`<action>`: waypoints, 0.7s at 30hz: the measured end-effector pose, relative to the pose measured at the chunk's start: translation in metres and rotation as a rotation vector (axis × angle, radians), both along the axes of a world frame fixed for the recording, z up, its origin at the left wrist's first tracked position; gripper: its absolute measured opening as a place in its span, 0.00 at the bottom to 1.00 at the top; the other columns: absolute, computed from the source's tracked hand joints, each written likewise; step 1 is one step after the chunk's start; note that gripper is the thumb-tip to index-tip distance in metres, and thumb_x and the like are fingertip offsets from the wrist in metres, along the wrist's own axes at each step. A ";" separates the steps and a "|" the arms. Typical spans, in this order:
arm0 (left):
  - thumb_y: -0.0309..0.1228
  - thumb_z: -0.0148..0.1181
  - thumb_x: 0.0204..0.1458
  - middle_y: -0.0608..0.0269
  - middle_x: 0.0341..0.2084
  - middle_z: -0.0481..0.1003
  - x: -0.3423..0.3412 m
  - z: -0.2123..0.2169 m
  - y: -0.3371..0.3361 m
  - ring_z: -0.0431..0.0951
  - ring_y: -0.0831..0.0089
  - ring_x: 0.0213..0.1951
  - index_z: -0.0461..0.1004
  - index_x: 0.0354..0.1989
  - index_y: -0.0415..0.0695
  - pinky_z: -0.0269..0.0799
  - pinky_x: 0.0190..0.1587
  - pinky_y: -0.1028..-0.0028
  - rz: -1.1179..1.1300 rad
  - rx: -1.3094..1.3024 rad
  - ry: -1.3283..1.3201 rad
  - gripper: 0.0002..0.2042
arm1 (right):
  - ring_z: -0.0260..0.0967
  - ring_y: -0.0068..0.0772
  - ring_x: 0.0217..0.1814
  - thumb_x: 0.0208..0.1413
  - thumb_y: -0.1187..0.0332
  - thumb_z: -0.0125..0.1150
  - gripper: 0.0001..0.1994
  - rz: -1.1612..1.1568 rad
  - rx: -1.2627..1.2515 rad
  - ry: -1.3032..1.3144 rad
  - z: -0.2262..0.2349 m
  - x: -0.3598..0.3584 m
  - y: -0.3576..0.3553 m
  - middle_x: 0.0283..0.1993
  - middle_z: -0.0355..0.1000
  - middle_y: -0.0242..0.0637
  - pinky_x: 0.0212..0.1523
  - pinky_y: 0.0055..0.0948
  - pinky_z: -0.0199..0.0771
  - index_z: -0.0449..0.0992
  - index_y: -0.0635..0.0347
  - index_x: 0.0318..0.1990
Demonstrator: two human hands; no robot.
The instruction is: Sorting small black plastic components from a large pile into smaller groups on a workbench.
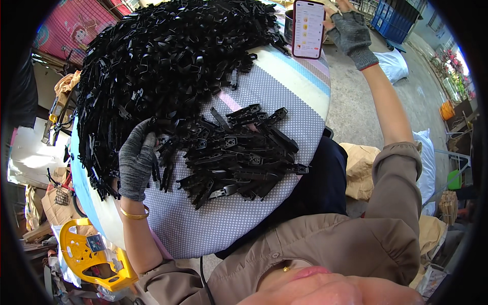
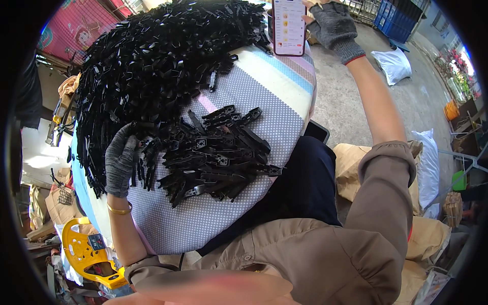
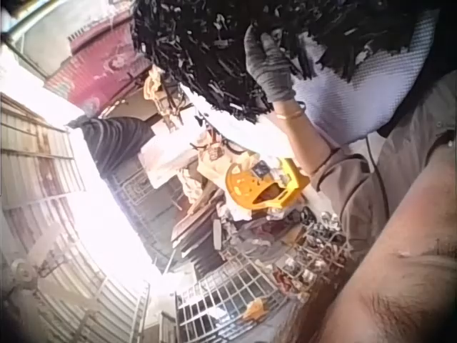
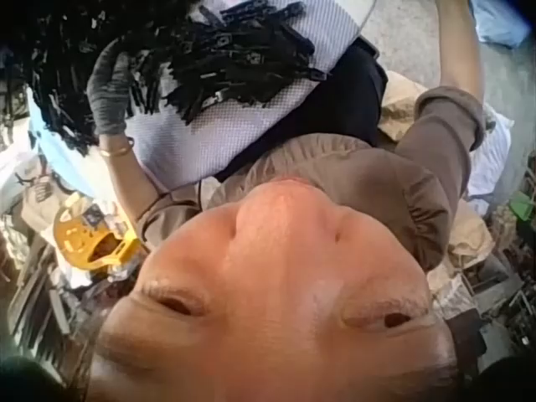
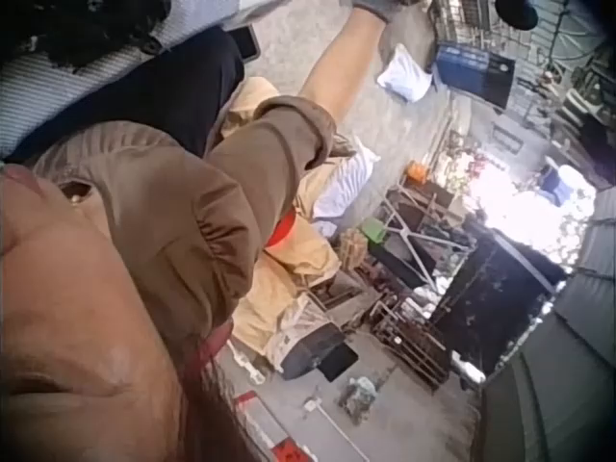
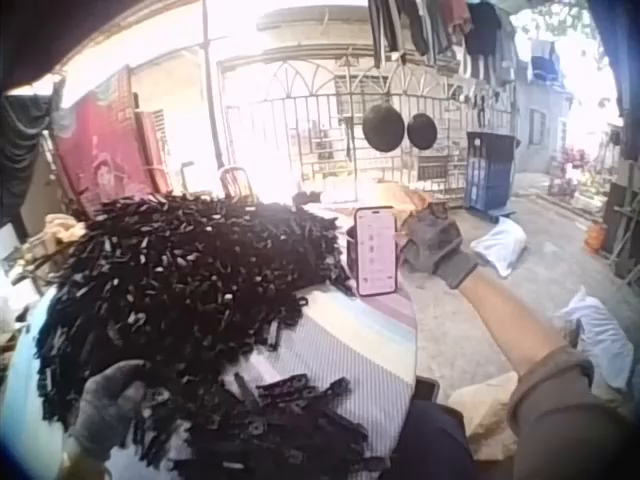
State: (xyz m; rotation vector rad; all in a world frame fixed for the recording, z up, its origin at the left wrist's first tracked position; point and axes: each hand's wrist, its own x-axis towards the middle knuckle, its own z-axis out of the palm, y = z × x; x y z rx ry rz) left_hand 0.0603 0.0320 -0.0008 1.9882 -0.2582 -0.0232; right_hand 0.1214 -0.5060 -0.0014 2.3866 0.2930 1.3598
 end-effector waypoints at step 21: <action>0.25 0.54 0.54 0.68 0.29 0.75 -0.013 -0.001 -0.011 0.70 0.85 0.28 0.72 0.47 0.38 0.70 0.34 0.84 -0.101 0.057 -0.005 0.12 | 0.71 0.45 0.44 0.50 0.66 0.51 0.14 0.266 0.168 0.901 -0.010 -0.005 0.254 0.39 0.70 0.46 0.39 0.41 0.74 0.73 0.60 0.42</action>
